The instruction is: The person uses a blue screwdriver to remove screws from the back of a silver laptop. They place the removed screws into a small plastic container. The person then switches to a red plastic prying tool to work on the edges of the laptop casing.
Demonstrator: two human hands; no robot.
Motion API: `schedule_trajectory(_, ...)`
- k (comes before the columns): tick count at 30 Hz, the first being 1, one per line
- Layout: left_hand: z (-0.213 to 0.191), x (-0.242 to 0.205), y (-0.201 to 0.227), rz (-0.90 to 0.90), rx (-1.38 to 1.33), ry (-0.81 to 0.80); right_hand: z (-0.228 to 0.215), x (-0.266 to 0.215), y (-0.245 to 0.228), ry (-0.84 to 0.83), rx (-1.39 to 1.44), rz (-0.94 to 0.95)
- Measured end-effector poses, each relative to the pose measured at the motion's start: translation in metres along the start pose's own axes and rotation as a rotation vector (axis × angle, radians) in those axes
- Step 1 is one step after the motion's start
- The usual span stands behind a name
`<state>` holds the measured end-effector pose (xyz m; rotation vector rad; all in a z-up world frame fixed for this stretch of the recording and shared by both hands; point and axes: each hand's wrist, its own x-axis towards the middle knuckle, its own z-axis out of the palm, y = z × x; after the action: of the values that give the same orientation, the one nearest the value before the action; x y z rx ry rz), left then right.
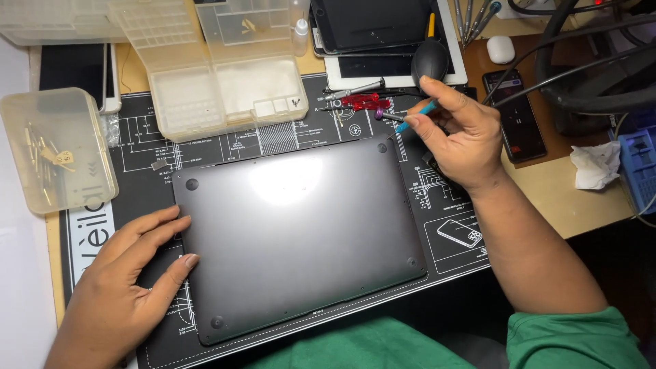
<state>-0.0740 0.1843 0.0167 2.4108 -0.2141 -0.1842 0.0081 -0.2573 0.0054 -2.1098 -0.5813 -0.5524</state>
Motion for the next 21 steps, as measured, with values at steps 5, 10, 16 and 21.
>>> schedule_trajectory(5, -0.002, 0.003, 0.007, -0.151, 0.019, -0.041, -0.006, 0.005, -0.008, -0.074, 0.034, 0.054)
schedule_trajectory(10, -0.003, 0.003, 0.008, -0.153, 0.02, -0.033, -0.007, 0.003, -0.004, -0.131, 0.059, 0.077)
schedule_trajectory(16, -0.001, 0.003, 0.003, -0.172, 0.04, -0.054, -0.005, -0.003, 0.01, -0.005, 0.079, 0.028)
schedule_trajectory(21, 0.002, 0.003, -0.005, -0.031, 0.038, 0.008, -0.009, -0.003, 0.003, -0.092, 0.03, -0.012)
